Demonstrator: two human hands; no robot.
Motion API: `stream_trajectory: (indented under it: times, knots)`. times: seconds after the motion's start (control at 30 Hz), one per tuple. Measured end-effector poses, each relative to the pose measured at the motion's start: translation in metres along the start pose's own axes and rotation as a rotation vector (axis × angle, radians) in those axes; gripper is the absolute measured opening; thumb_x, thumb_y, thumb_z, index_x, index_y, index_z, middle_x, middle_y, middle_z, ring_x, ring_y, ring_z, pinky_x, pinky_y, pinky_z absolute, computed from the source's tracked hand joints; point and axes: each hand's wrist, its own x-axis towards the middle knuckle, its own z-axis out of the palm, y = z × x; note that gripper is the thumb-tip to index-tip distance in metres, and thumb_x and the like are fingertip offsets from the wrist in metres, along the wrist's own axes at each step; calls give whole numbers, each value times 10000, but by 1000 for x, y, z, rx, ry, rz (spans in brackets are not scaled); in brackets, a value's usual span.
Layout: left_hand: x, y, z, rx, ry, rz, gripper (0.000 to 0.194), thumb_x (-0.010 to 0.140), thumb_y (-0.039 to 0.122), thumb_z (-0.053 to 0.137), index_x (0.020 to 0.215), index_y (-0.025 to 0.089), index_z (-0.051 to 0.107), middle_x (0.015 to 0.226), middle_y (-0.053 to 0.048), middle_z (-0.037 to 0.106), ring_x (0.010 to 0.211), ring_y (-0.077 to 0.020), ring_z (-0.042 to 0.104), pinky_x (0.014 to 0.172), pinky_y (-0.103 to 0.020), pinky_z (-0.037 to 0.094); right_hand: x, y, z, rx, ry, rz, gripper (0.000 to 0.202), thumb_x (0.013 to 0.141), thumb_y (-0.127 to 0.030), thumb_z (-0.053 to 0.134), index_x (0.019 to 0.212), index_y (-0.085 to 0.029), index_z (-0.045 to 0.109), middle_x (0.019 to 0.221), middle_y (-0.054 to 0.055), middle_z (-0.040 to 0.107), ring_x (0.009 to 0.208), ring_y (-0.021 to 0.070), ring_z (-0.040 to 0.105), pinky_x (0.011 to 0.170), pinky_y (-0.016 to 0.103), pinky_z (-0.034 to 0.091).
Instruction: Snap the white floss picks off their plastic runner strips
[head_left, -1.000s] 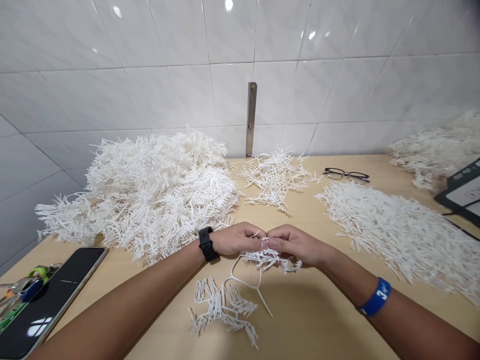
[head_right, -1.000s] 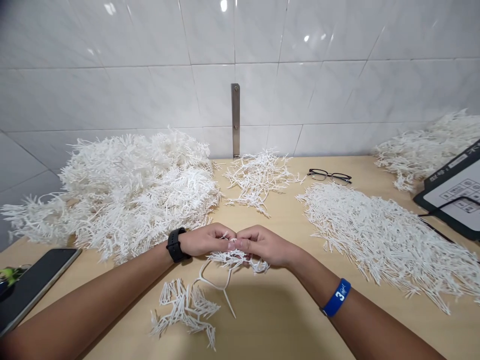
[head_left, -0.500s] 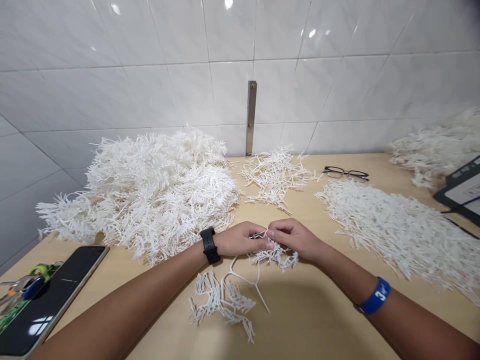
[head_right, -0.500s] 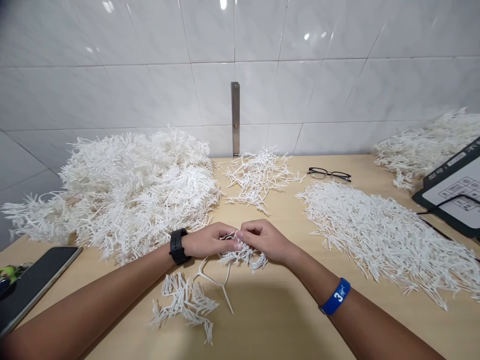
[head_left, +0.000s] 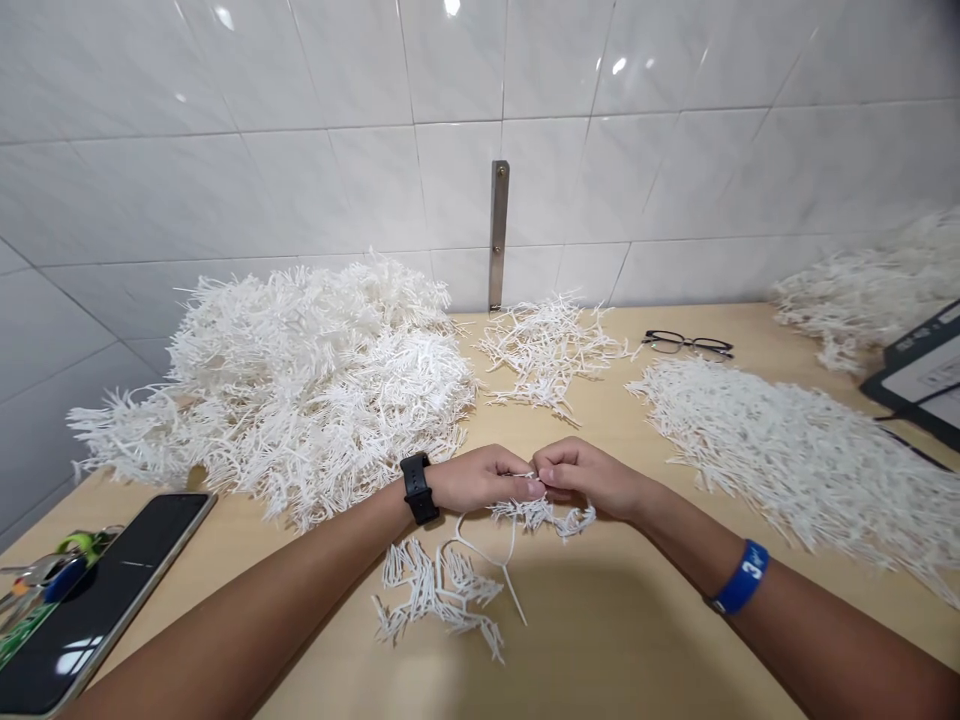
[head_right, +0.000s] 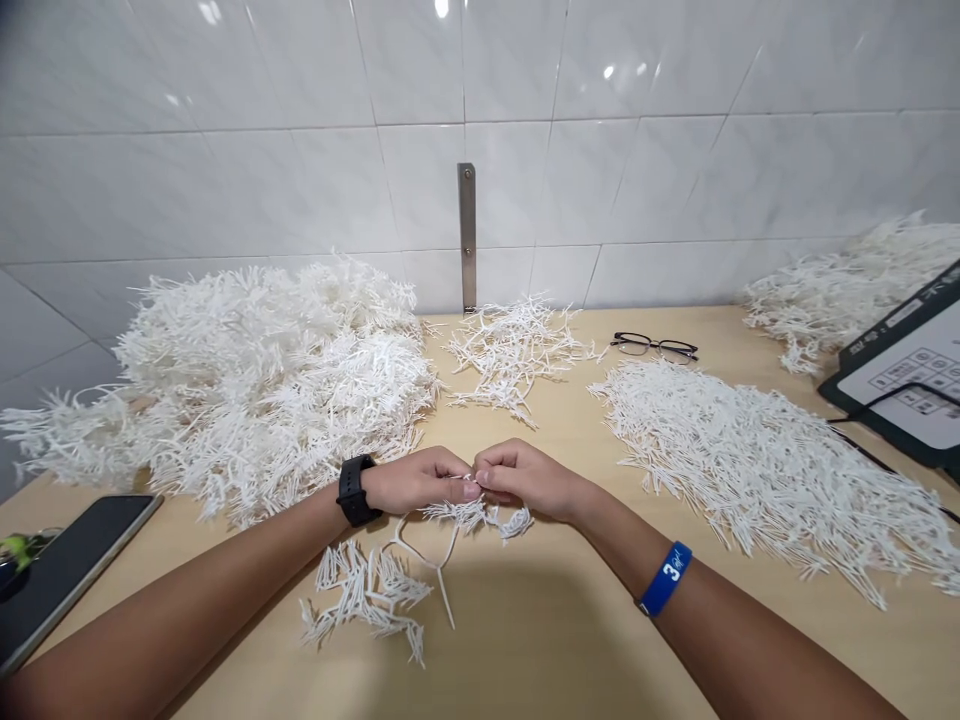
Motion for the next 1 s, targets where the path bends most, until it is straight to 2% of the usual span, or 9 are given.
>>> stream_trajectory:
  times: [0.07, 0.13, 0.23, 0.33, 0.47, 0.6, 0.8, 1.0]
  knots:
    - [-1, -1, -3, -13, -49, -7, 576, 807, 658, 567, 591, 175, 340, 569, 54, 238, 545, -78, 217, 523, -260, 181, -1, -2, -2, 24, -20, -20, 459, 787, -482, 669, 536, -186, 423, 471, -85, 311, 441, 58, 217, 460, 227, 148]
    - [-2, -2, -6, -62, -42, -11, 570, 809, 660, 562, 596, 173, 356, 583, 50, 269, 556, -81, 234, 535, -260, 201, -3, -4, -5, 57, -12, -62, 463, 802, -463, 643, 512, -190, 406, 479, -68, 338, 450, 69, 257, 473, 238, 183]
    - [-2, -5, -6, -173, 116, 17, 551, 803, 662, 566, 632, 167, 396, 619, 42, 342, 585, -89, 291, 570, -255, 248, -4, -7, -9, 85, 91, -116, 419, 799, -426, 634, 518, -180, 444, 494, -39, 411, 473, 88, 355, 492, 246, 253]
    - [1, -8, -3, -203, 220, 47, 541, 817, 665, 543, 664, 160, 423, 638, 41, 371, 603, -93, 317, 598, -256, 268, -2, -9, -8, 78, 247, -54, 338, 766, -431, 640, 589, -167, 527, 505, -18, 501, 469, 102, 436, 484, 241, 314]
    - [3, -9, 0, -176, 216, 57, 492, 858, 603, 519, 677, 153, 442, 646, 41, 375, 609, -95, 319, 605, -258, 267, 3, -9, -1, -27, 396, 73, 253, 737, -402, 633, 662, -174, 554, 467, -28, 531, 406, 93, 435, 406, 208, 285]
    - [3, -7, 0, -153, 254, 16, 413, 877, 506, 501, 668, 152, 453, 647, 30, 407, 614, -103, 348, 622, -261, 293, 3, -9, 4, -103, 425, 83, 140, 723, -301, 618, 753, -170, 579, 442, -62, 487, 401, 73, 393, 407, 189, 243]
    - [2, -4, 0, -104, 249, 10, 283, 847, 361, 452, 644, 164, 442, 608, 37, 393, 583, -102, 334, 594, -255, 291, 4, -7, 0, 8, 408, 44, 115, 637, -187, 515, 737, -170, 570, 439, -82, 405, 414, 56, 280, 430, 204, 165]
    - [4, -4, 4, 59, 227, -22, 345, 884, 426, 461, 667, 158, 471, 630, 29, 452, 603, -100, 382, 608, -237, 323, 2, -11, 0, 48, 396, 42, 80, 656, -235, 532, 688, -165, 555, 519, -67, 370, 443, 52, 236, 452, 224, 124]
